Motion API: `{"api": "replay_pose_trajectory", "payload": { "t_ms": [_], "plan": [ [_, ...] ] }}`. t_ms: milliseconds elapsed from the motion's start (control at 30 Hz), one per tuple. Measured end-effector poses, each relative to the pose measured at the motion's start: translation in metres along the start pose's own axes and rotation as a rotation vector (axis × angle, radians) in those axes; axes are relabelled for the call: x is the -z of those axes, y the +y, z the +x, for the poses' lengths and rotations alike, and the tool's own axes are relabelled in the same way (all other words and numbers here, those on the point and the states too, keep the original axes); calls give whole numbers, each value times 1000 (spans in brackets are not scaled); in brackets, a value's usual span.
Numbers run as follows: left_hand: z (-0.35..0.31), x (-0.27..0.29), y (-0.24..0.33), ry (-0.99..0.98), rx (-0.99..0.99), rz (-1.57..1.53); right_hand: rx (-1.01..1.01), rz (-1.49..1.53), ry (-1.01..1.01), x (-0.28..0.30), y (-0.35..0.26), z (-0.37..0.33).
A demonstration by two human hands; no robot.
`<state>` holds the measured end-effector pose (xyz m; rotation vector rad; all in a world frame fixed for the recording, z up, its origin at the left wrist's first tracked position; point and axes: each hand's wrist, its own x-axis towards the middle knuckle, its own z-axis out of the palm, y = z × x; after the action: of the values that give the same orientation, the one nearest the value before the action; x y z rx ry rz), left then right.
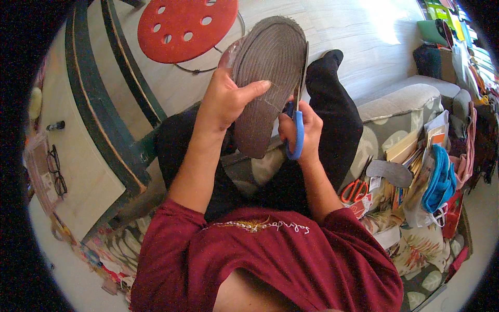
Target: The person trims a gray shoe insole using blue-handled scissors. They hold the insole by hand, cutting away excess material along a marked outline while rotating the piece over a small trash bin.
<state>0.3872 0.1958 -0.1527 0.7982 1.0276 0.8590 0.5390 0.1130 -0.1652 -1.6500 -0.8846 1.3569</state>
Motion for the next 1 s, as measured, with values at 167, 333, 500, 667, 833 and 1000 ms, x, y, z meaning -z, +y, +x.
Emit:
{"api": "replay_pose_trajectory", "payload": {
  "t_ms": [167,333,500,667,833,1000],
  "plan": [
    [-1,-2,-6,-33,29,22,113,44,18,-4,-4,9],
    [-1,-4,-6,-52,53,2,189,-12,45,0,0,14],
    [-1,-3,-5,-51,63,-11,83,31,-7,7,0,11],
    [-1,-2,-1,-67,73,12,102,25,9,8,3,10],
    [-1,-1,1,-73,91,-38,108,94,20,2,-6,8],
    [0,2,2,-91,89,-44,73,67,-1,3,-13,7]
  ]
}}
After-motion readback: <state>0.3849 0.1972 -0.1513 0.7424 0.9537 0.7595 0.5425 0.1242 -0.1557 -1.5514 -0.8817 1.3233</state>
